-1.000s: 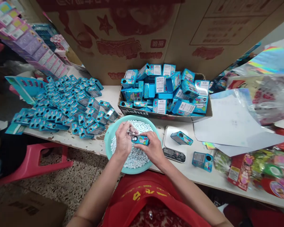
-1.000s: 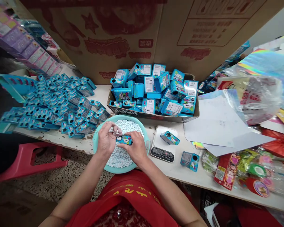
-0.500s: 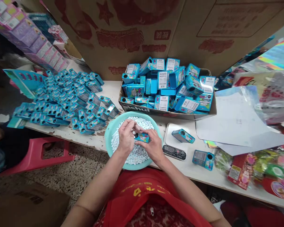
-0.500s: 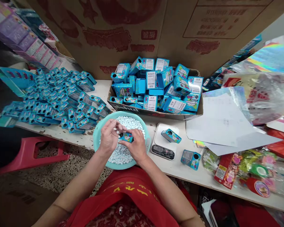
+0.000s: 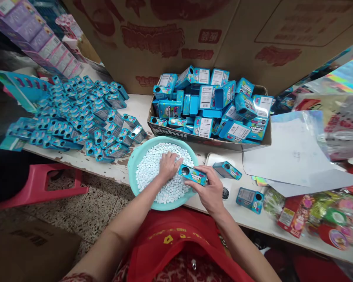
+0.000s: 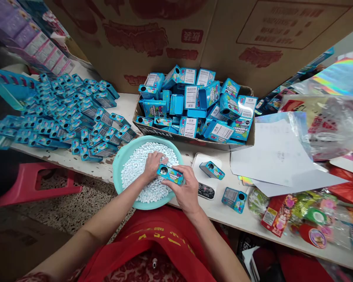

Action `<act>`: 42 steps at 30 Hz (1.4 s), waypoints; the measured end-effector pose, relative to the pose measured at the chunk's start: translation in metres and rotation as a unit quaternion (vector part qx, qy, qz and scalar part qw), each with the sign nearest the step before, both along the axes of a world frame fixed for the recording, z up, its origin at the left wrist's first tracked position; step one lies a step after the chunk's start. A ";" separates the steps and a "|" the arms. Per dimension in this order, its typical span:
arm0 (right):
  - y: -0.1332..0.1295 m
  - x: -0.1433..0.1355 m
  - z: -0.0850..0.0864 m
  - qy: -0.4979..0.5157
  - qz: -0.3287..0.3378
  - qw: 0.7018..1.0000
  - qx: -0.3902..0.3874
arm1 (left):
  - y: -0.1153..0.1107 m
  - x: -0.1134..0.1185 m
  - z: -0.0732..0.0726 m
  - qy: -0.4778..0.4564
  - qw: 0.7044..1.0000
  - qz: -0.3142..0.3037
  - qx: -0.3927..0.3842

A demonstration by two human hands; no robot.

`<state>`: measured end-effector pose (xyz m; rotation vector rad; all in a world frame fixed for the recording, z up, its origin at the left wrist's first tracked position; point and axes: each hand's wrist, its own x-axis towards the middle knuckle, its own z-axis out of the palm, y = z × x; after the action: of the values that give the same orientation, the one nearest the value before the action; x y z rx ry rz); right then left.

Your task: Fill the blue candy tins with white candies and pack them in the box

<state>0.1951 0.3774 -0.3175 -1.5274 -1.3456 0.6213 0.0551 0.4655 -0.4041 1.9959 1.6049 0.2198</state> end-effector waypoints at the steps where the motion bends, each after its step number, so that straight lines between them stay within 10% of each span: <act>1: 0.001 -0.001 0.000 0.002 -0.008 1.000 -0.003 | -0.005 0.001 0.001 0.033 0.999 -0.018 -0.005; 4: 0.003 -0.003 -0.003 0.018 -0.022 0.999 -0.020 | -0.012 -0.007 0.002 0.063 0.998 -0.003 -0.021; 8: 0.003 -0.005 -0.008 0.025 -0.024 0.998 -0.048 | -0.005 -0.027 0.006 -0.101 0.977 0.177 -0.067; 14: 0.012 -0.019 -0.012 -0.004 0.024 0.998 -0.050 | -0.006 -0.029 0.078 -0.554 0.753 0.312 -0.167; 17: 0.020 -0.035 -0.016 -0.040 0.063 0.995 -0.065 | -0.010 -0.021 0.101 -0.619 0.709 0.310 -0.136; 26: 0.033 -0.052 -0.010 -0.102 0.106 0.987 -0.064 | 0.002 -0.018 0.086 -0.601 0.715 0.356 -0.028; 42: 0.038 -0.051 -0.010 -0.072 0.068 0.994 -0.052 | 0.010 -0.013 0.093 -0.573 0.740 0.345 -0.070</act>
<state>0.1443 0.4152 -0.3273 -1.5981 -1.5577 0.6860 0.0419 0.4751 -0.3113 0.6507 1.2770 1.2705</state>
